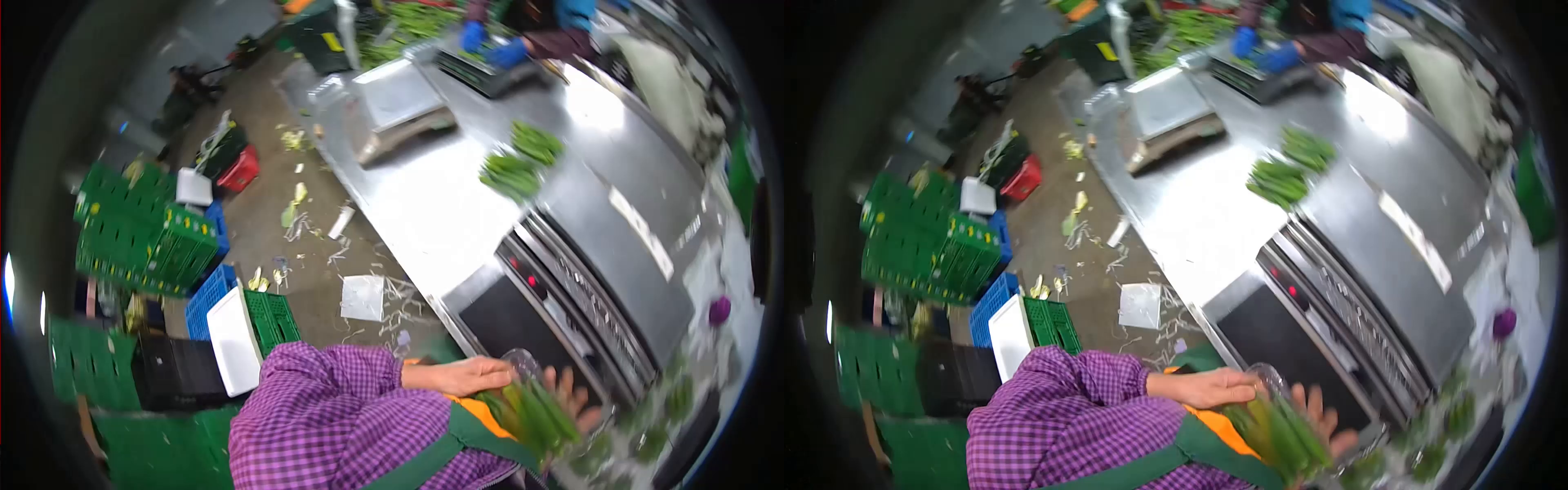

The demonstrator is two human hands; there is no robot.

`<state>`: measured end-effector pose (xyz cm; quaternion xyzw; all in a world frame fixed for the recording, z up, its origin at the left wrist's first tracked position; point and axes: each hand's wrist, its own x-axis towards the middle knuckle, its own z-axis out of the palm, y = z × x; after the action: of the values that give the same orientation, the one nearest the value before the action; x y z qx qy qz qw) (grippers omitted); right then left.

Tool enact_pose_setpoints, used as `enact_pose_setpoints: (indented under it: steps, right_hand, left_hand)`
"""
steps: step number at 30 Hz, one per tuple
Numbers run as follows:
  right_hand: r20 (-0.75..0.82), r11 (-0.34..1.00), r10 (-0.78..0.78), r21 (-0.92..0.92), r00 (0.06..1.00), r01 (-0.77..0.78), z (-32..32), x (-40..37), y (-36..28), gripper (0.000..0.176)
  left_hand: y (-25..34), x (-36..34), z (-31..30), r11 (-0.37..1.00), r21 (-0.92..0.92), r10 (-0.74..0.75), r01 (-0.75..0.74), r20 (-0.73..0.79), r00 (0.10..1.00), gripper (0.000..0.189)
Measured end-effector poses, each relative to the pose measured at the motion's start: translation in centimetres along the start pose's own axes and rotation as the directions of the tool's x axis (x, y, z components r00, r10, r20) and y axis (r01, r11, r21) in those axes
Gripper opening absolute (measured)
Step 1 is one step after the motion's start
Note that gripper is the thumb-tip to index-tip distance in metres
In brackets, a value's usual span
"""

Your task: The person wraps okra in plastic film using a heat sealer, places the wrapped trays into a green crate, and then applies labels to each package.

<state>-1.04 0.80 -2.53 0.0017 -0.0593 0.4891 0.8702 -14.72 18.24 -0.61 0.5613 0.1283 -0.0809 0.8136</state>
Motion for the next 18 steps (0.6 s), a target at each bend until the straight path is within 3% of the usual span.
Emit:
enact_pose_setpoints:
  steps: [1, 2, 3, 5, 6, 7, 8, 9, 11, 13, 16, 17, 18]
  right_hand:
    - [0.2, 0.991, 0.081, -0.117, 0.976, -0.059, -0.4, 0.2, -1.3, 0.074]
    - [0.34, 0.965, 0.18, -0.245, 0.923, -0.098, 0.6, 1.3, -2.4, 0.071]
    - [0.226, 0.944, 0.172, -0.315, 0.959, -0.095, 3.0, 2.0, -2.4, 0.072]
    - [-0.073, 0.881, 0.101, -0.456, 0.992, -0.123, 4.9, 3.4, -2.9, 0.066]
    - [0.064, 0.824, 0.174, -0.556, 0.983, -0.11, 0.6, 4.3, -4.3, 0.071]
    - [-0.07, 0.82, 0.11, -0.557, 0.991, -0.13, -0.3, 5.1, -4.0, 0.067]
    - [-0.154, 0.813, 0.07, -0.563, 0.986, -0.146, -0.4, 6.2, -3.1, 0.067]
    - [-0.247, 0.802, 0.017, -0.575, 0.969, -0.161, -0.2, 7.3, -2.3, 0.067]
    - [-0.317, 0.736, 0.088, -0.618, 0.944, -0.276, -1.6, 9.2, -1.4, 0.063]
    - [-0.356, 0.676, 0.065, -0.671, 0.932, -0.304, -0.7, 11.2, 1.2, 0.056]
    - [-0.381, 0.588, 0.091, -0.725, 0.92, -0.358, -0.3, 13.3, 3.4, 0.049]
    - [-0.398, 0.554, 0.095, -0.74, 0.912, -0.381, -0.2, 13.8, 3.9, 0.047]
    - [-0.407, 0.514, 0.08, -0.765, 0.91, -0.388, 0.2, 14.2, 4.3, 0.046]
  left_hand:
    - [-0.6, -0.2, -0.5, 0.999, -0.041, -0.026, 0.023, -0.06, 0.998, 0.036]
    - [0.6, -0.9, -0.9, 0.999, 0.047, 0.024, -0.017, -0.162, 0.987, 0.034]
    - [0.9, -1.5, -2.2, 0.998, 0.055, 0.05, -0.04, -0.19, 0.981, 0.034]
    - [0.7, -3.1, -6.6, 0.957, 0.28, 0.058, 0.073, -0.433, 0.899, 0.032]
    - [-0.1, -4.1, -10.5, 0.715, 0.689, 0.265, 0.114, -0.419, 0.869, 0.031]
    - [-0.9, -5.3, -14.6, 0.515, 0.852, 0.445, 0.099, -0.364, 0.819, 0.032]
    - [1.9, -6.6, -16.5, 0.613, 0.701, 0.235, 0.364, -0.602, 0.763, 0.029]
    - [3.1, -8.0, -19.1, 0.608, 0.714, 0.286, 0.347, -0.605, 0.743, 0.03]
    - [0.9, -9.8, -25.6, 0.931, 0.344, 0.185, 0.121, -0.733, 0.654, 0.038]
    - [1.0, -9.9, -29.0, 0.974, 0.147, 0.004, 0.171, -0.77, 0.638, 0.045]
    - [1.0, -7.9, -32.4, 0.854, 0.239, -0.199, 0.463, -0.672, 0.713, 0.056]
    - [0.6, -6.9, -33.1, 0.681, 0.269, -0.305, 0.682, -0.742, 0.597, 0.061]
    - [1.6, -5.8, -33.8, 0.505, 0.393, -0.408, 0.769, -0.676, 0.614, 0.065]
